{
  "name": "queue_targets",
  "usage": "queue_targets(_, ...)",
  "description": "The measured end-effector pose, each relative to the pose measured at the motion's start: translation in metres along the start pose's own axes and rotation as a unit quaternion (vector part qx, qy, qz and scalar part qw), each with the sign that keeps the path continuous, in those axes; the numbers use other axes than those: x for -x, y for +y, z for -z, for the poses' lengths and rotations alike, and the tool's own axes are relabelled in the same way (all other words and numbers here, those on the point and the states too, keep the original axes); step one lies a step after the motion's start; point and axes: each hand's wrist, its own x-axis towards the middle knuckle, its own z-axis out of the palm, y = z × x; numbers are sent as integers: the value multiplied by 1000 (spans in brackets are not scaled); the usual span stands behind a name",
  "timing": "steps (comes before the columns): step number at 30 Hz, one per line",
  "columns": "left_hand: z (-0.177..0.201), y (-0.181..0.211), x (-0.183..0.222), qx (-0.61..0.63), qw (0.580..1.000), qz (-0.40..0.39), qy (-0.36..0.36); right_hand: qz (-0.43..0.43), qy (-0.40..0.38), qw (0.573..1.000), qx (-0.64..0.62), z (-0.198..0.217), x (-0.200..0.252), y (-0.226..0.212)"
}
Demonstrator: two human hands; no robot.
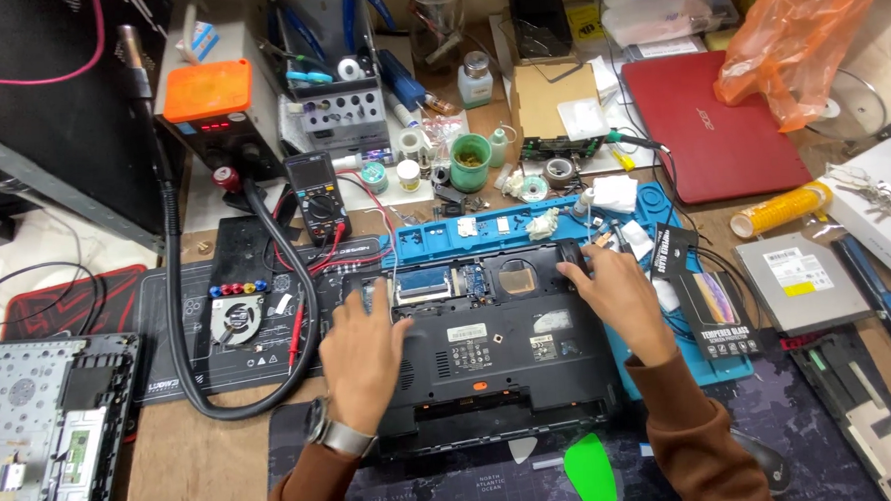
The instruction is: Disassembling a laptop to access internal components using a screwdriver and prying tool.
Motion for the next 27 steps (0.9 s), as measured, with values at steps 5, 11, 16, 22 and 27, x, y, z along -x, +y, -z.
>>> queue_targets(5, -5, 51, -26, 150, 981, -125, 9, -9, -72, 997, -39, 54, 19, -38)
queue_targets(11, -26, 104, -68, 266, 935, -232, 13, -1, -89, 994, -57, 53, -6, -9)
queue_targets(16, -30, 144, -85, 339, 901, -271, 0, -7, -12, 994, -107, 46, -33, 40)
queue_targets(22, -32, 179, -90, 394, 873, -283, -48, -27, 27, 996, -82, 54, -41, 77)
queue_targets(27, -27, 194, -81, 386, 865, -312, -64, -59, 20, 998, -12, 37, -48, 79)
